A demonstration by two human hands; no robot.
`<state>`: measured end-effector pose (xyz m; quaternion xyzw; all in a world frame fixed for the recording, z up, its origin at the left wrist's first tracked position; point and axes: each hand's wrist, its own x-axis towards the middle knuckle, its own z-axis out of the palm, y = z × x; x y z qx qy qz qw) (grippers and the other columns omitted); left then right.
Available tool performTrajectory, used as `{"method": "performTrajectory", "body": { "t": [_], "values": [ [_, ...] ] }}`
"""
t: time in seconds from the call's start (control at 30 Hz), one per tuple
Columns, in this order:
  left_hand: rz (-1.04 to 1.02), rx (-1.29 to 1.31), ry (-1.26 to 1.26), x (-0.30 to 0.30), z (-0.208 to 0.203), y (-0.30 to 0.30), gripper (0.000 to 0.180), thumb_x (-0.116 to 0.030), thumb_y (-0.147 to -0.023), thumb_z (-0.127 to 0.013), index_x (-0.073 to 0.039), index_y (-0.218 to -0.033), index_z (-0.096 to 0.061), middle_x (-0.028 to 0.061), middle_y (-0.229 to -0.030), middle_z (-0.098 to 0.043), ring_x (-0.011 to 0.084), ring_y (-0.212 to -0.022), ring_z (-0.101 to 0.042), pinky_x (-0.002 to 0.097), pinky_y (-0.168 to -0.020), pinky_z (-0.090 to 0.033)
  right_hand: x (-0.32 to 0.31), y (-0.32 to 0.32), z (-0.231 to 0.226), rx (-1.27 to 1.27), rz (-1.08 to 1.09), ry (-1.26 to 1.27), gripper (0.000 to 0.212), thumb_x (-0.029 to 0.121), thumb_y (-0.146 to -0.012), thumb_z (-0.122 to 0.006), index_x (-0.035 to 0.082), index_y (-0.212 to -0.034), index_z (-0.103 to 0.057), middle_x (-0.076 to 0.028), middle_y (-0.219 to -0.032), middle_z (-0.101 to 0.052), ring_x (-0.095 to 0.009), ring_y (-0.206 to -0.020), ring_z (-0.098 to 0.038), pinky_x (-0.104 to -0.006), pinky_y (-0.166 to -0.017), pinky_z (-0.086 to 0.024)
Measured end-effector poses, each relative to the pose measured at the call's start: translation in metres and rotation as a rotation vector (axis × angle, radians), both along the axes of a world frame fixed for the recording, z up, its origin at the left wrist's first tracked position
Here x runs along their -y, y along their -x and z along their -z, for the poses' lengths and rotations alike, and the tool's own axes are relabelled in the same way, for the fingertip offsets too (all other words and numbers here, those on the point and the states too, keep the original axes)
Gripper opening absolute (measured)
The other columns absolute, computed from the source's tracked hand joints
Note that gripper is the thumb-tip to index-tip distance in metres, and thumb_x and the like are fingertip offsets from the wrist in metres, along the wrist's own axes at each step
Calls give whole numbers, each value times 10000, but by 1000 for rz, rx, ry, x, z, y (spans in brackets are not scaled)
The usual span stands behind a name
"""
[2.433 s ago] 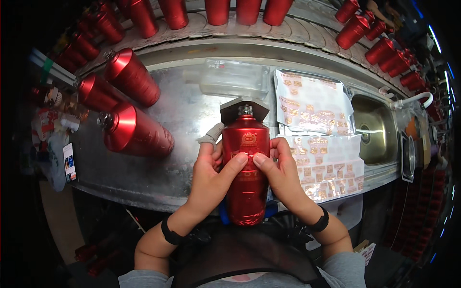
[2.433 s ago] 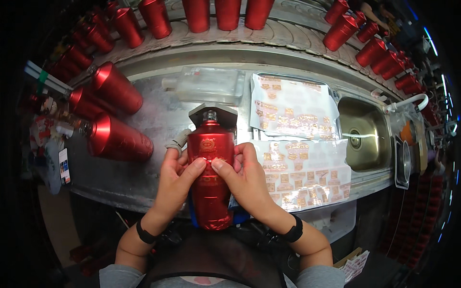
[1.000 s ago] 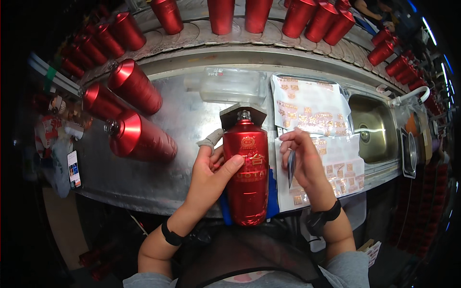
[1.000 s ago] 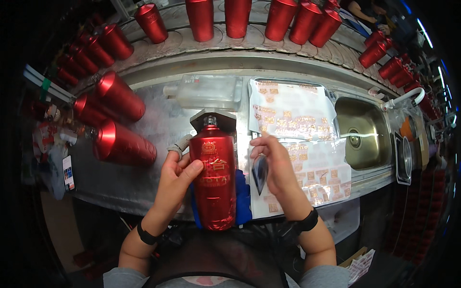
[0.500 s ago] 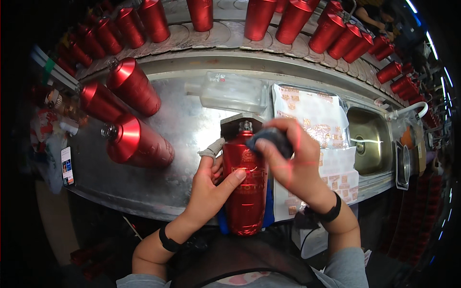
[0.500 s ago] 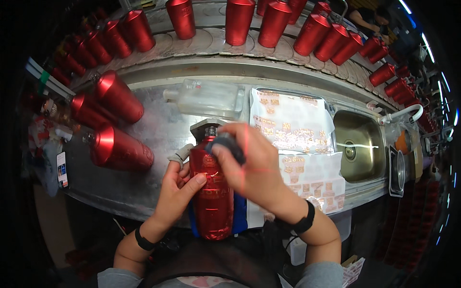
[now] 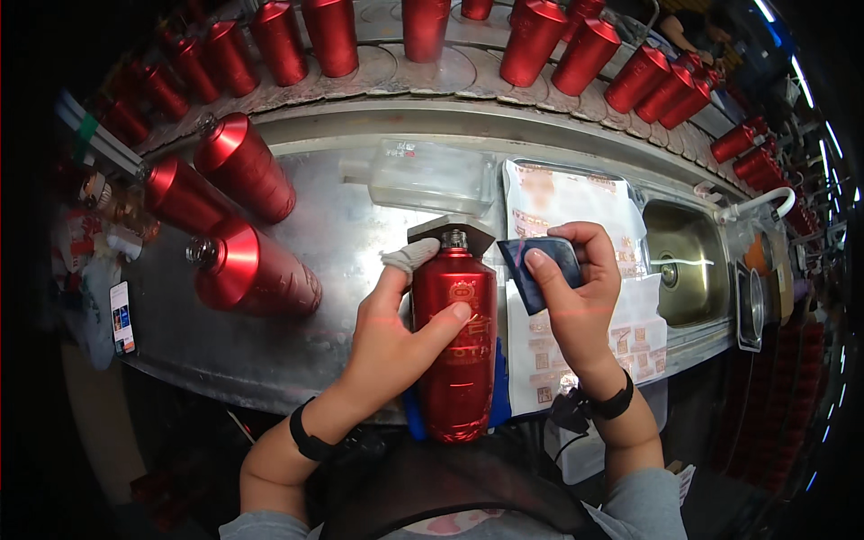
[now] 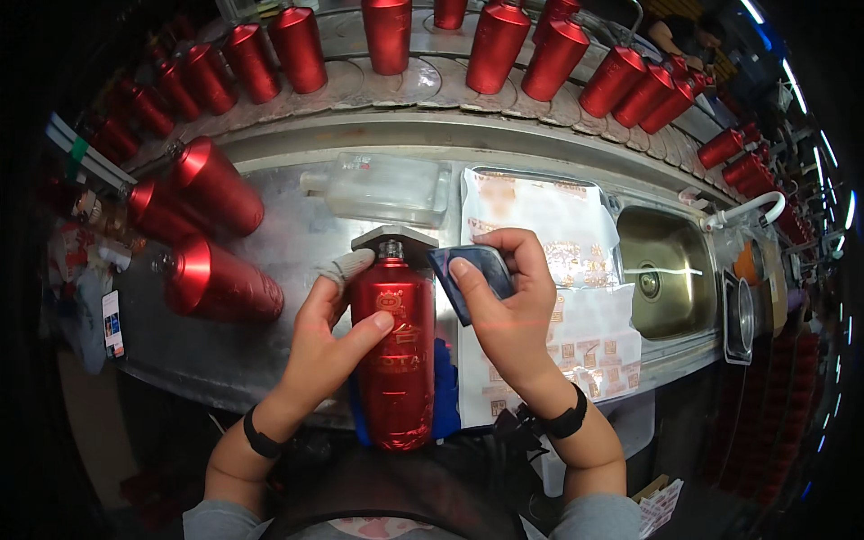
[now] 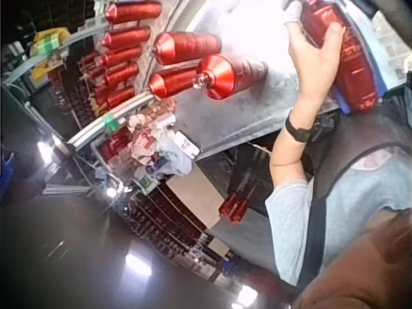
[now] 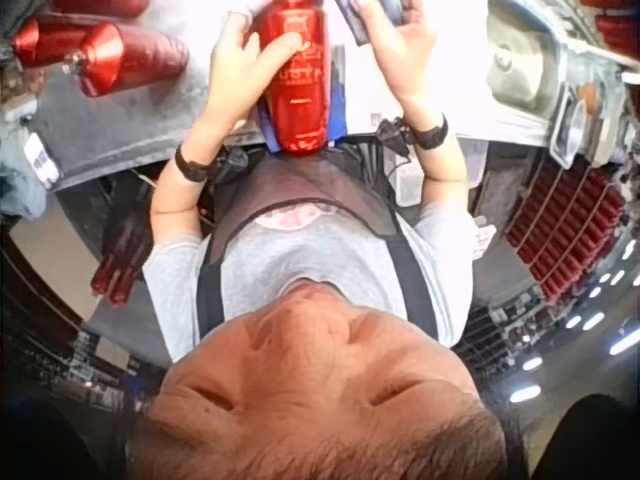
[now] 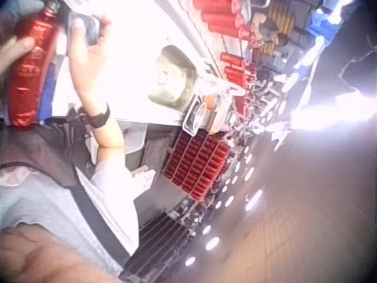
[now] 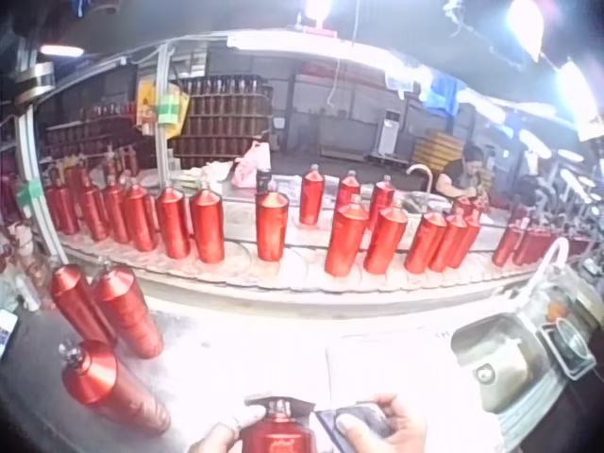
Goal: Applying labels and cleaning red liquor bottles on a production line.
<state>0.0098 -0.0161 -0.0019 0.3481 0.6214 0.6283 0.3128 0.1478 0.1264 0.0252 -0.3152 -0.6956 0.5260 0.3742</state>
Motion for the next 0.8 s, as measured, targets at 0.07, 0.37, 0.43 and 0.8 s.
{"method": "performTrajectory", "body": {
  "t": [0.07, 0.37, 0.43, 0.8],
  "values": [
    [-18, -7, 66, -13, -13, -4, 568, -163, -810, -752, 31, -1279, -496, 172, -1173, -635, 232, -1104, -616, 356, -957, -475, 3, -8, 0, -18, -9, 71, 258, 39, -863, -708, 32, -1055, -535, -35, -875, -635, -66, -764, -591, -211, -664, -482],
    [-118, -63, 63, -27, -9, -9, 441, -129, -802, -748, 22, -1153, -528, 184, -1061, -673, 248, -976, -675, 344, -861, -525, 25, -33, 8, -73, -112, 217, 274, 24, -862, -704, 20, -1070, -525, -38, -885, -632, -61, -785, -593, -205, -682, -475],
    [-122, -81, 36, -27, -9, -8, 436, -121, -804, -745, 23, -1151, -525, 180, -1062, -671, 243, -976, -673, 342, -862, -524, 26, -31, 8, -71, -173, 133, 265, 54, -850, -724, 13, -1046, -551, -41, -875, -636, -62, -768, -584, -207, -672, -468],
    [80, 569, 9, 22, 3, -4, 539, -175, -1021, -513, 6, -1470, -275, 170, -1412, -466, 193, -1272, -480, 327, -1062, -390, 9, -1, -14, -11, -460, -785, 284, 35, -637, -726, 97, -908, -673, -49, -913, -636, -263, -859, -606, -384, -723, -463]
  ]
}}
